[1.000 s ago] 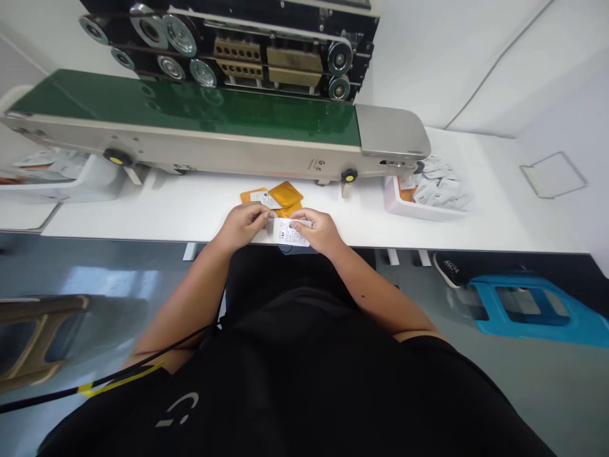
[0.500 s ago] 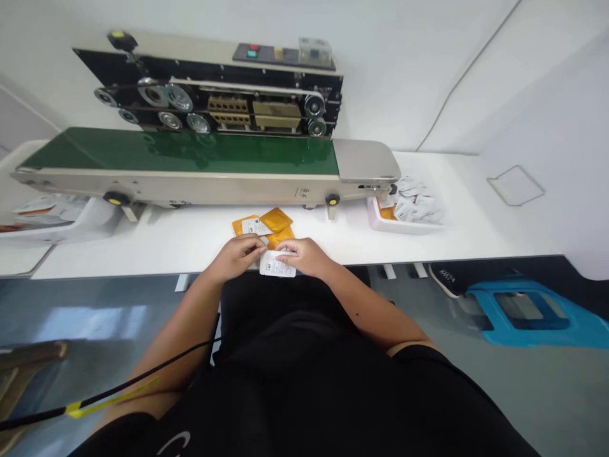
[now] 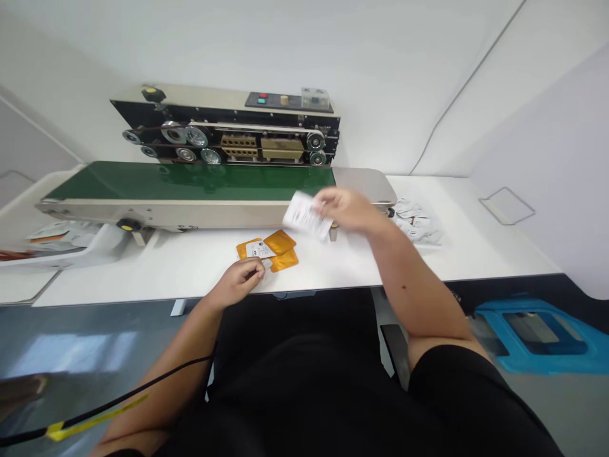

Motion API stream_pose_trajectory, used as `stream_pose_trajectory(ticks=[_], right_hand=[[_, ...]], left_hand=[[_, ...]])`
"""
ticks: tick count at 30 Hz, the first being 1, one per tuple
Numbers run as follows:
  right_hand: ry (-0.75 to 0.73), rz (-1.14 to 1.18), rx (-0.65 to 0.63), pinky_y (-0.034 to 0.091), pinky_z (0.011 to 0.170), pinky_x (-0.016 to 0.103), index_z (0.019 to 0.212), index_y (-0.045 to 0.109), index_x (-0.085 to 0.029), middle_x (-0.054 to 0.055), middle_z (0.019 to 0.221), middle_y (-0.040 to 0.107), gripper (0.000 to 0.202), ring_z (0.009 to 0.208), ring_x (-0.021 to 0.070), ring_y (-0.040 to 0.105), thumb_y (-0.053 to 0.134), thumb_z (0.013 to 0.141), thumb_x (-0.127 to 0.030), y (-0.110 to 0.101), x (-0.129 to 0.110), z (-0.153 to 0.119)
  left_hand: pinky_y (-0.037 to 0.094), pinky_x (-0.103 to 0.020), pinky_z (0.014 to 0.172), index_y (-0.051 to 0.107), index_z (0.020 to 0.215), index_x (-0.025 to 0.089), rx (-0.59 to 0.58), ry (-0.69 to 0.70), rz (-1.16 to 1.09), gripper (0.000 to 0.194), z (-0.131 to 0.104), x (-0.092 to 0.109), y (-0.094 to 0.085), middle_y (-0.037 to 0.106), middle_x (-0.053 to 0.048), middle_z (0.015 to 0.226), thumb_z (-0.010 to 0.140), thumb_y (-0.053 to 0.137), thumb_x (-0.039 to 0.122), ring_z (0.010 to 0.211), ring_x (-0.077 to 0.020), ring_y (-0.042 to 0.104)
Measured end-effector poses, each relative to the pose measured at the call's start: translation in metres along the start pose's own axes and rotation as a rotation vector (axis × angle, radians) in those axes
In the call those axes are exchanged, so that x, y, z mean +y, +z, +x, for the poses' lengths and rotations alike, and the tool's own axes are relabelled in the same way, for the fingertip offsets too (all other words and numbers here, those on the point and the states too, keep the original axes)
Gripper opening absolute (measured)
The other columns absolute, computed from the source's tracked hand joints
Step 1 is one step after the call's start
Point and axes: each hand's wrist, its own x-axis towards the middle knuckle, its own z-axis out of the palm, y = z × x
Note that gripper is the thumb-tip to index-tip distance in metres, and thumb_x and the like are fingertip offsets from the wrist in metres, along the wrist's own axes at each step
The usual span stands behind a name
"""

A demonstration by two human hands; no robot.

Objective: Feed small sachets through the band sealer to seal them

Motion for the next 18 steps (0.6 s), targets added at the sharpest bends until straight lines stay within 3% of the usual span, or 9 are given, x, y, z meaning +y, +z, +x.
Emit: stream_pose_trajectory(ticks=[2, 3, 5, 7, 10, 14, 18], right_hand=[[0.011, 0.133, 0.394, 0.035, 0.05, 0.02, 0.092, 0.065, -0.021, 0.002, 0.078, 0.067, 0.027, 0.057, 0.0096, 0.055, 0.071, 0.092, -0.047, -0.035, 0.003, 0.022], [0.03, 0.174, 0.524, 0.03, 0.047, 0.018, 0.091, 0.062, -0.021, 0.001, 0.072, 0.063, 0.026, 0.052, 0.0074, 0.049, 0.072, 0.093, -0.045, -0.05, 0.006, 0.034], [0.124, 0.243, 0.647, 0.021, 0.042, 0.016, 0.087, 0.059, -0.021, -0.004, 0.06, 0.051, 0.019, 0.045, 0.005, 0.036, 0.069, 0.094, -0.036, -0.073, 0.013, 0.057], [0.226, 0.309, 0.642, 0.019, 0.04, 0.015, 0.084, 0.056, -0.02, -0.006, 0.056, 0.044, 0.014, 0.042, 0.0043, 0.031, 0.067, 0.092, -0.025, -0.085, 0.02, 0.075], [0.308, 0.396, 0.579, 0.021, 0.04, 0.013, 0.077, 0.05, -0.021, -0.006, 0.055, 0.043, 0.019, 0.042, 0.0038, 0.035, 0.065, 0.086, -0.013, -0.086, 0.024, 0.092], [0.339, 0.494, 0.489, 0.022, 0.039, 0.012, 0.073, 0.046, -0.02, -0.006, 0.055, 0.044, 0.026, 0.043, 0.0033, 0.036, 0.065, 0.084, -0.006, -0.072, 0.022, 0.105], [0.339, 0.543, 0.405, 0.029, 0.04, 0.012, 0.077, 0.052, -0.018, -0.004, 0.057, 0.048, 0.021, 0.047, 0.0046, 0.041, 0.066, 0.088, -0.007, -0.052, 0.016, 0.122]], left_hand=[[0.044, -0.027, 0.071, 0.054, 0.079, 0.02, 0.004, -0.016, -0.001, 0.025, 0.0, 0.001, 0.001, 0.059, -0.001, 0.078, 0.101, 0.051, 0.031, 0.074, -0.015, 0.055], [0.044, -0.027, 0.071, 0.053, 0.079, 0.02, 0.005, -0.02, 0.002, 0.025, 0.0, 0.001, 0.001, 0.058, -0.001, 0.078, 0.101, 0.051, 0.031, 0.073, -0.015, 0.055], [0.044, -0.027, 0.07, 0.052, 0.077, 0.02, 0.009, -0.023, 0.009, 0.026, 0.001, 0.002, 0.001, 0.057, -0.001, 0.077, 0.101, 0.051, 0.031, 0.072, -0.0148, 0.054], [0.043, -0.027, 0.069, 0.051, 0.076, 0.02, 0.014, -0.024, 0.012, 0.027, 0.001, 0.002, 0.002, 0.056, -0.001, 0.076, 0.1, 0.051, 0.031, 0.071, -0.0147, 0.054], [0.043, -0.027, 0.068, 0.051, 0.075, 0.02, 0.024, -0.021, 0.007, 0.027, 0.001, 0.0, 0.003, 0.056, -0.001, 0.075, 0.1, 0.052, 0.031, 0.071, -0.015, 0.054], [0.043, -0.027, 0.069, 0.051, 0.076, 0.02, 0.017, -0.028, 0.007, 0.027, 0.001, -0.001, 0.003, 0.057, -0.001, 0.077, 0.101, 0.051, 0.031, 0.072, -0.0148, 0.053], [0.042, -0.027, 0.069, 0.051, 0.077, 0.02, -0.006, -0.03, 0.014, 0.025, 0.001, 0.001, 0.002, 0.056, 0.0, 0.077, 0.101, 0.051, 0.03, 0.071, -0.0142, 0.053]])
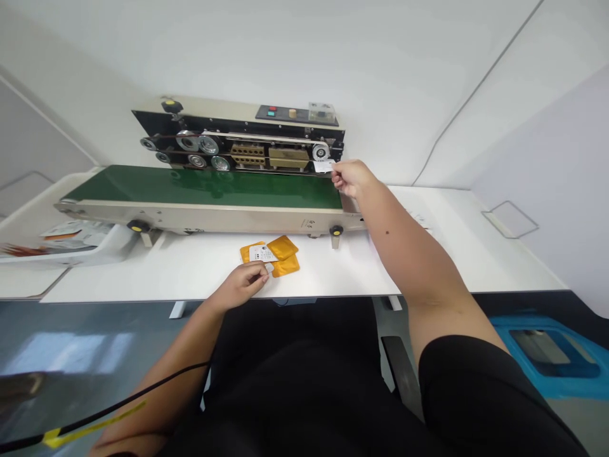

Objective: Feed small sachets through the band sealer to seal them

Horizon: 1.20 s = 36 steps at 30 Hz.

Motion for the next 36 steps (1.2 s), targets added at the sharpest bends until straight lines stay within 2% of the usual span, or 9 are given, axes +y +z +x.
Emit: stream_pose_trajectory(ticks=[4, 9, 14, 16, 18, 21, 23, 32, 36], right_hand=[[-0.163, -0.225, 0.093, 0.036, 0.043, 0.017, 0.09, 0.06, -0.017, 0.002, 0.068, 0.058, 0.02, 0.056, 0.0103, 0.051, 0.073, 0.093, -0.032, 0.012, 0.003, -0.007], [-0.71, -0.477, 0.259, 0.055, 0.07, 0.03, 0.12, 0.065, -0.025, 0.008, 0.102, 0.067, 0.034, 0.092, 0.0209, 0.066, 0.061, 0.097, -0.05, 0.016, 0.052, -0.077], [-0.694, -0.811, -0.305, 0.056, 0.097, 0.046, 0.127, 0.071, -0.03, 0.008, 0.114, 0.075, 0.036, 0.108, 0.0302, 0.069, 0.068, 0.092, -0.039, 0.048, 0.15, -0.141], [-0.715, -0.934, -0.347, 0.048, 0.113, 0.055, 0.138, 0.066, -0.027, 0.013, 0.14, 0.067, 0.048, 0.134, 0.0366, 0.058, 0.068, 0.091, -0.038, 0.063, 0.181, -0.145], [-0.713, -1.019, -0.343, 0.039, 0.122, 0.061, 0.147, 0.059, -0.023, 0.016, 0.157, 0.053, 0.062, 0.15, 0.0411, 0.044, 0.071, 0.089, -0.041, 0.074, 0.201, -0.139], [-0.705, -1.055, -0.375, 0.039, 0.122, 0.06, 0.149, 0.056, -0.022, 0.018, 0.156, 0.053, 0.062, 0.148, 0.0397, 0.046, 0.07, 0.091, -0.039, 0.078, 0.212, -0.127], [-0.716, -1.033, -0.4, 0.044, 0.118, 0.056, 0.144, 0.06, -0.023, 0.016, 0.146, 0.061, 0.053, 0.137, 0.0356, 0.055, 0.066, 0.093, -0.035, 0.074, 0.213, -0.121], [-0.67, -0.97, -0.347, 0.044, 0.116, 0.046, 0.133, 0.069, -0.021, 0.011, 0.14, 0.065, 0.046, 0.13, 0.0291, 0.059, 0.053, 0.091, -0.013, 0.06, 0.215, -0.113], [-0.637, -1.09, -0.244, 0.03, 0.124, 0.055, 0.136, 0.066, -0.019, 0.013, 0.148, 0.062, 0.044, 0.14, 0.0343, 0.051, 0.056, 0.094, -0.023, 0.062, 0.213, -0.116]], left_hand=[[0.042, -0.027, 0.068, 0.052, 0.077, 0.02, 0.001, -0.001, 0.012, 0.024, -0.001, 0.001, 0.0, 0.058, 0.0, 0.077, 0.1, 0.052, 0.028, 0.071, -0.0139, 0.053], [0.043, -0.027, 0.067, 0.055, 0.077, 0.02, 0.068, 0.038, -0.001, 0.024, -0.006, -0.002, 0.003, 0.059, -0.001, 0.077, 0.099, 0.053, 0.028, 0.07, -0.0139, 0.054], [0.051, -0.036, 0.08, 0.059, 0.086, 0.021, 0.374, -0.034, 0.209, 0.017, -0.006, -0.006, 0.013, 0.066, -0.006, 0.085, 0.098, 0.055, 0.032, 0.085, -0.021, 0.063], [0.05, -0.047, 0.101, 0.063, 0.102, 0.022, 0.427, -0.119, 0.362, 0.014, -0.002, -0.006, 0.017, 0.072, -0.01, 0.107, 0.093, 0.062, 0.032, 0.11, -0.028, 0.064], [0.039, -0.056, 0.119, 0.061, 0.125, 0.021, 0.422, -0.23, 0.463, 0.036, 0.003, -0.005, 0.022, 0.066, -0.015, 0.14, 0.091, 0.065, 0.032, 0.139, -0.0343, 0.053], [0.019, -0.067, 0.128, 0.054, 0.139, 0.022, 0.328, -0.383, 0.535, 0.052, 0.009, -0.003, 0.028, 0.052, -0.015, 0.159, 0.089, 0.065, 0.029, 0.155, -0.0394, 0.036], [0.014, -0.068, 0.13, 0.054, 0.139, 0.021, 0.298, -0.425, 0.541, 0.051, 0.011, -0.001, 0.031, 0.057, -0.014, 0.154, 0.089, 0.062, 0.025, 0.153, -0.0384, 0.04], [0.037, -0.056, 0.121, 0.064, 0.115, 0.019, 0.411, -0.376, 0.546, 0.031, 0.012, -0.008, 0.028, 0.072, -0.013, 0.123, 0.085, 0.061, 0.013, 0.12, -0.0309, 0.065], [0.04, -0.053, 0.119, 0.069, 0.108, 0.02, 0.43, -0.302, 0.565, 0.027, 0.013, -0.014, 0.028, 0.074, -0.012, 0.123, 0.083, 0.066, 0.011, 0.121, -0.03, 0.066]])
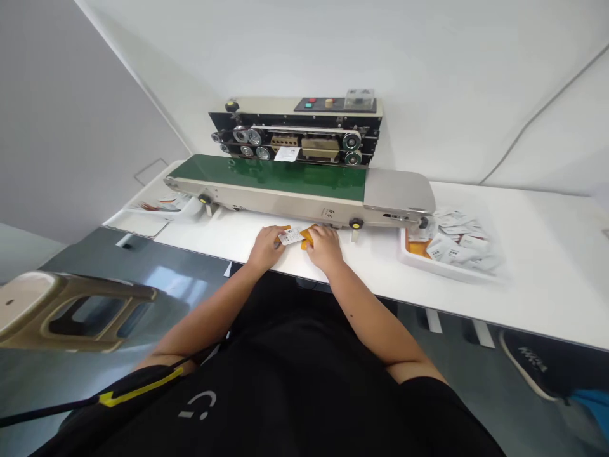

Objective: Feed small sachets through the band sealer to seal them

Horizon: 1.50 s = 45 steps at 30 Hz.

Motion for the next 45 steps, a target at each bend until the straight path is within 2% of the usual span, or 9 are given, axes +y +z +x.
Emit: stream_pose_trajectory(ticks=[8, 11, 13, 16, 19, 22, 26, 39, 45], right_hand=[[0.034, -0.095, 0.025, 0.026, 0.125, 0.055, 0.141, 0.061, -0.016, 0.015, 0.157, 0.055, 0.048, 0.147, 0.0359, 0.044, 0.058, 0.096, -0.031, 0.007, -0.003, 0.001], [0.037, -0.087, 0.072, 0.025, 0.124, 0.059, 0.137, 0.063, -0.019, 0.014, 0.154, 0.058, 0.044, 0.145, 0.0361, 0.046, 0.06, 0.095, -0.03, 0.006, -0.005, 0.0], [0.013, -0.071, 0.115, 0.027, 0.123, 0.06, 0.132, 0.067, -0.02, 0.013, 0.149, 0.062, 0.039, 0.14, 0.0361, 0.05, 0.063, 0.094, -0.03, 0.003, -0.008, -0.002], [-0.133, -0.016, 0.16, 0.035, 0.119, 0.054, 0.126, 0.072, -0.021, 0.012, 0.138, 0.069, 0.033, 0.132, 0.0329, 0.055, 0.066, 0.094, -0.027, 0.0, -0.015, -0.001], [-0.28, 0.046, 0.146, 0.046, 0.105, 0.045, 0.115, 0.078, -0.023, 0.008, 0.12, 0.076, 0.024, 0.118, 0.0286, 0.058, 0.062, 0.097, -0.019, 0.002, -0.021, 0.001], [-0.307, 0.086, 0.159, 0.048, 0.094, 0.041, 0.104, 0.081, -0.024, 0.006, 0.105, 0.079, 0.023, 0.104, 0.0265, 0.058, 0.059, 0.1, -0.019, 0.004, -0.024, 0.003], [-0.317, 0.166, 0.195, 0.049, 0.091, 0.037, 0.104, 0.08, -0.022, 0.006, 0.099, 0.079, 0.018, 0.099, 0.0249, 0.057, 0.062, 0.101, -0.023, 0.005, -0.02, 0.002], [-0.271, 0.299, 0.199, 0.048, 0.087, 0.037, 0.1, 0.076, -0.022, 0.007, 0.093, 0.073, 0.021, 0.097, 0.0246, 0.059, 0.057, 0.102, -0.031, 0.002, -0.005, 0.0], [-0.224, 0.273, 0.174, 0.046, 0.077, 0.034, 0.092, 0.074, -0.02, 0.006, 0.085, 0.067, 0.023, 0.084, 0.022, 0.058, 0.056, 0.1, -0.033, -0.003, -0.006, 0.0]], left_hand=[[0.021, -0.068, 0.127, 0.077, 0.113, 0.024, -0.058, 0.095, -0.074, 0.027, 0.0, -0.007, 0.005, 0.076, -0.011, 0.13, 0.086, 0.08, 0.027, 0.132, -0.0338, 0.063], [0.039, -0.061, 0.118, 0.081, 0.109, 0.025, 0.049, 0.156, -0.13, 0.018, -0.001, -0.014, 0.006, 0.077, -0.011, 0.123, 0.092, 0.073, 0.025, 0.12, -0.0303, 0.068], [0.053, -0.053, 0.102, 0.084, 0.104, 0.025, 0.164, 0.198, -0.178, 0.017, -0.002, -0.018, 0.006, 0.077, -0.012, 0.113, 0.095, 0.069, 0.026, 0.108, -0.0283, 0.07], [0.057, -0.046, 0.084, 0.085, 0.101, 0.026, 0.257, 0.254, -0.251, 0.02, -0.004, -0.021, 0.003, 0.074, -0.012, 0.098, 0.098, 0.066, 0.032, 0.094, -0.0256, 0.068], [0.059, -0.04, 0.08, 0.084, 0.104, 0.028, 0.223, 0.288, -0.368, 0.021, -0.008, -0.02, -0.001, 0.072, -0.008, 0.095, 0.1, 0.064, 0.034, 0.089, -0.0213, 0.068], [0.06, -0.037, 0.082, 0.082, 0.105, 0.027, 0.215, 0.208, -0.466, 0.016, -0.009, -0.019, -0.005, 0.074, -0.007, 0.098, 0.097, 0.068, 0.032, 0.09, -0.0197, 0.07], [0.058, -0.036, 0.082, 0.078, 0.092, 0.023, 0.238, 0.092, -0.586, 0.009, -0.009, -0.021, -0.006, 0.074, -0.005, 0.092, 0.092, 0.073, 0.03, 0.089, -0.02, 0.07], [0.049, -0.03, 0.069, 0.068, 0.078, 0.021, 0.236, -0.074, -0.781, 0.02, -0.004, -0.035, 0.009, 0.065, -0.002, 0.081, 0.081, 0.081, 0.035, 0.073, -0.0157, 0.059], [0.053, -0.029, 0.072, 0.069, 0.097, 0.021, 0.214, -0.095, -0.892, 0.028, -0.002, -0.03, 0.009, 0.067, -0.003, 0.088, 0.078, 0.083, 0.036, 0.077, -0.0158, 0.063]])
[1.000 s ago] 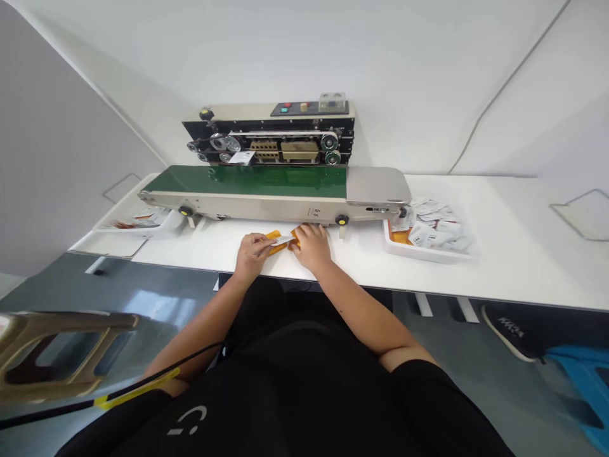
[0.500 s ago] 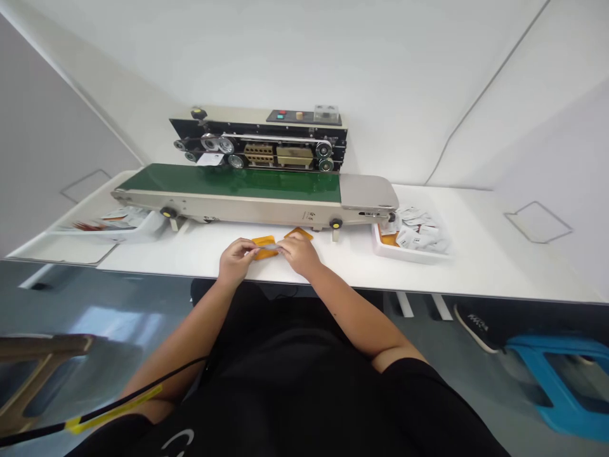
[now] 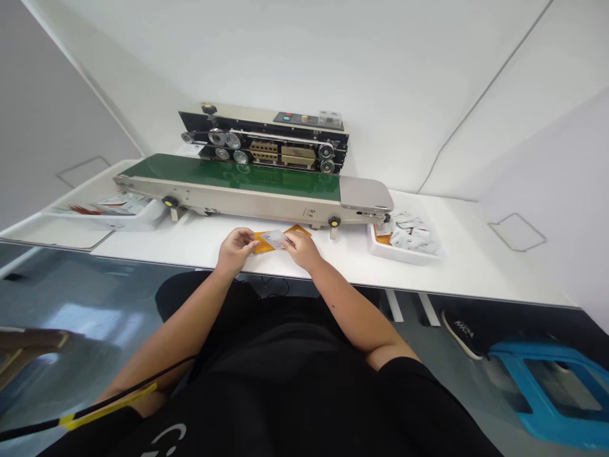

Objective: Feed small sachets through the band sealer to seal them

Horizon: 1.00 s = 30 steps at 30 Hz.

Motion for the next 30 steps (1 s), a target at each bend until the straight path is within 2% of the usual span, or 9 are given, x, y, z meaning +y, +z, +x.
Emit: stream_pose_trajectory(ticks=[2, 5, 7, 11, 15, 22, 25, 28, 30], right_hand=[[-0.004, 0.023, -0.037, 0.045, 0.073, 0.032, 0.09, 0.074, -0.02, 0.005, 0.081, 0.065, 0.025, 0.079, 0.0202, 0.058, 0.057, 0.099, -0.036, -0.001, -0.004, -0.002], [0.047, 0.097, -0.107, 0.043, 0.066, 0.03, 0.095, 0.076, -0.022, 0.001, 0.073, 0.062, 0.026, 0.069, 0.0172, 0.055, 0.059, 0.098, -0.041, -0.003, -0.008, -0.006], [0.092, 0.155, -0.13, 0.042, 0.064, 0.029, 0.101, 0.077, -0.023, -0.001, 0.069, 0.061, 0.028, 0.065, 0.0159, 0.053, 0.061, 0.096, -0.045, -0.004, -0.008, -0.009], [0.205, 0.246, -0.075, 0.046, 0.066, 0.03, 0.111, 0.078, -0.022, -0.001, 0.07, 0.066, 0.035, 0.064, 0.0156, 0.056, 0.066, 0.092, -0.049, -0.005, -0.005, -0.011], [0.298, 0.309, -0.053, 0.05, 0.068, 0.032, 0.111, 0.076, -0.021, -0.002, 0.067, 0.067, 0.037, 0.062, 0.0163, 0.06, 0.069, 0.089, -0.05, -0.004, -0.005, -0.013], [0.3, 0.304, -0.066, 0.046, 0.064, 0.032, 0.115, 0.076, -0.022, -0.004, 0.058, 0.059, 0.038, 0.055, 0.0156, 0.054, 0.067, 0.091, -0.049, -0.008, -0.007, -0.014], [0.281, 0.257, -0.036, 0.049, 0.067, 0.032, 0.114, 0.078, -0.023, -0.001, 0.066, 0.064, 0.037, 0.063, 0.0173, 0.058, 0.065, 0.092, -0.049, -0.006, -0.003, -0.012], [0.259, 0.262, -0.022, 0.055, 0.076, 0.034, 0.112, 0.077, -0.023, 0.004, 0.087, 0.075, 0.035, 0.078, 0.0202, 0.068, 0.061, 0.096, -0.049, -0.004, 0.001, -0.01], [0.243, 0.271, -0.021, 0.058, 0.082, 0.035, 0.113, 0.076, -0.023, 0.005, 0.099, 0.078, 0.034, 0.086, 0.021, 0.071, 0.058, 0.098, -0.048, -0.002, 0.003, -0.01]], left_hand=[[0.053, -0.029, 0.071, 0.071, 0.101, 0.021, -0.039, 0.012, 0.031, 0.03, 0.0, 0.006, 0.001, 0.068, -0.003, 0.09, 0.078, 0.082, 0.037, 0.077, -0.0156, 0.063], [0.051, -0.029, 0.07, 0.073, 0.089, 0.021, -0.075, 0.079, 0.167, 0.021, -0.001, 0.015, 0.001, 0.067, -0.004, 0.089, 0.085, 0.077, 0.04, 0.075, -0.015, 0.06], [0.05, -0.03, 0.069, 0.072, 0.084, 0.02, -0.085, 0.105, 0.21, 0.022, -0.001, 0.02, 0.001, 0.066, -0.004, 0.088, 0.088, 0.076, 0.042, 0.074, -0.0151, 0.059], [0.047, -0.03, 0.069, 0.068, 0.08, 0.02, -0.072, 0.069, 0.162, 0.025, -0.003, 0.021, 0.001, 0.063, -0.002, 0.084, 0.085, 0.079, 0.041, 0.073, -0.0148, 0.056], [0.044, -0.029, 0.068, 0.065, 0.077, 0.019, -0.055, 0.028, 0.106, 0.029, -0.003, 0.019, 0.003, 0.06, -0.001, 0.081, 0.082, 0.082, 0.042, 0.071, -0.0142, 0.053], [0.045, -0.028, 0.068, 0.067, 0.08, 0.019, -0.079, 0.0, 0.078, 0.033, -0.004, 0.018, 0.003, 0.06, -0.002, 0.082, 0.082, 0.082, 0.048, 0.072, -0.0142, 0.054], [0.046, -0.028, 0.068, 0.068, 0.079, 0.019, -0.104, -0.033, 0.087, 0.032, -0.004, 0.021, 0.002, 0.061, -0.002, 0.081, 0.082, 0.081, 0.047, 0.072, -0.0144, 0.055], [0.044, -0.027, 0.066, 0.067, 0.076, 0.018, -0.091, -0.04, 0.101, 0.03, -0.004, 0.023, 0.002, 0.061, -0.001, 0.078, 0.081, 0.082, 0.044, 0.069, -0.0133, 0.053], [0.043, -0.026, 0.063, 0.066, 0.075, 0.019, -0.075, -0.041, 0.098, 0.03, -0.004, 0.023, 0.001, 0.059, 0.0, 0.076, 0.081, 0.082, 0.043, 0.067, -0.0129, 0.052]])
